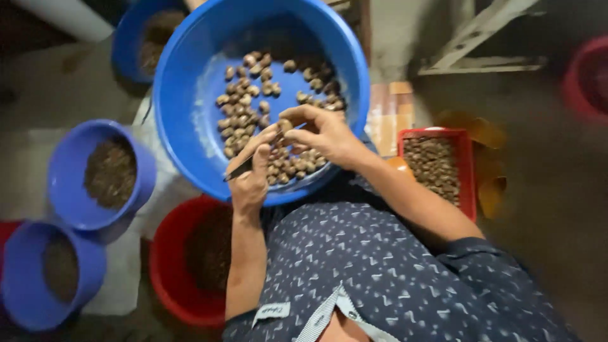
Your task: The person uses a small knife to peel the outer shell off cashew nuts held in their left hand. They pick up nuts from a blue basin, remove the shell, and drop the peeled nut into a red basket to the right.
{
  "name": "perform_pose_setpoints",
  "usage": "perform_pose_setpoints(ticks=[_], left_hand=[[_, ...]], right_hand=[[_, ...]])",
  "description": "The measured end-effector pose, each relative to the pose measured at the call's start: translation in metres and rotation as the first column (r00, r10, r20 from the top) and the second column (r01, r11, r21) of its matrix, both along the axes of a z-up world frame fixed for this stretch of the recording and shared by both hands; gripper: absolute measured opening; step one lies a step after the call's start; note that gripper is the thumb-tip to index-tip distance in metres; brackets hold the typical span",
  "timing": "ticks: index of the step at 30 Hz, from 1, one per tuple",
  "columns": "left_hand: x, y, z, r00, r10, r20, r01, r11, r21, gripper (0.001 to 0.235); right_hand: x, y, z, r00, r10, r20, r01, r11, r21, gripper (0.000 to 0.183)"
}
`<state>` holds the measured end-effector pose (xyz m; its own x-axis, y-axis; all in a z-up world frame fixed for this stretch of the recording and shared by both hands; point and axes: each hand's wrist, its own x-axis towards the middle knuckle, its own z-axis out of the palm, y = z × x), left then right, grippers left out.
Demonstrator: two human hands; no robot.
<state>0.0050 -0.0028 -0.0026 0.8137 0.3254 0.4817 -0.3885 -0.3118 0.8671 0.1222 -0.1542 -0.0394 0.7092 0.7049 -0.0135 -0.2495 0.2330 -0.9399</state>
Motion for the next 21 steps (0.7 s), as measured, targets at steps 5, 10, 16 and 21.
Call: perform_pose_setpoints(ticks=[5,10,16,21], left_hand=[[-0.004,0.003,-0.004,0.999,-0.036,-0.028,0.036,0.999,-0.007,0.029],[-0.001,0.006,-0.005,0.999,-0.022,-0.029,0.02,0.997,-0.076,0.028],[-0.002,0.009,-0.007,0.996,-0.075,-0.044,0.074,0.997,-0.022,0.026],[-0.002,0.005,-0.004,0.995,-0.096,-0.013,0.095,0.993,-0.075,0.028]], right_hand=[[-0.003,0.001,0.002,0.998,-0.016,0.055,0.017,1.0,-0.009,0.04],[-0.006,0.0,0.011,0.987,0.005,0.16,0.0,1.0,-0.03,0.04],[-0.008,-0.001,0.016,0.975,-0.005,0.223,0.016,0.999,-0.046,0.036],[-0.009,-0.001,0.023,0.974,0.015,0.226,0.003,0.997,-0.078,0.037]])
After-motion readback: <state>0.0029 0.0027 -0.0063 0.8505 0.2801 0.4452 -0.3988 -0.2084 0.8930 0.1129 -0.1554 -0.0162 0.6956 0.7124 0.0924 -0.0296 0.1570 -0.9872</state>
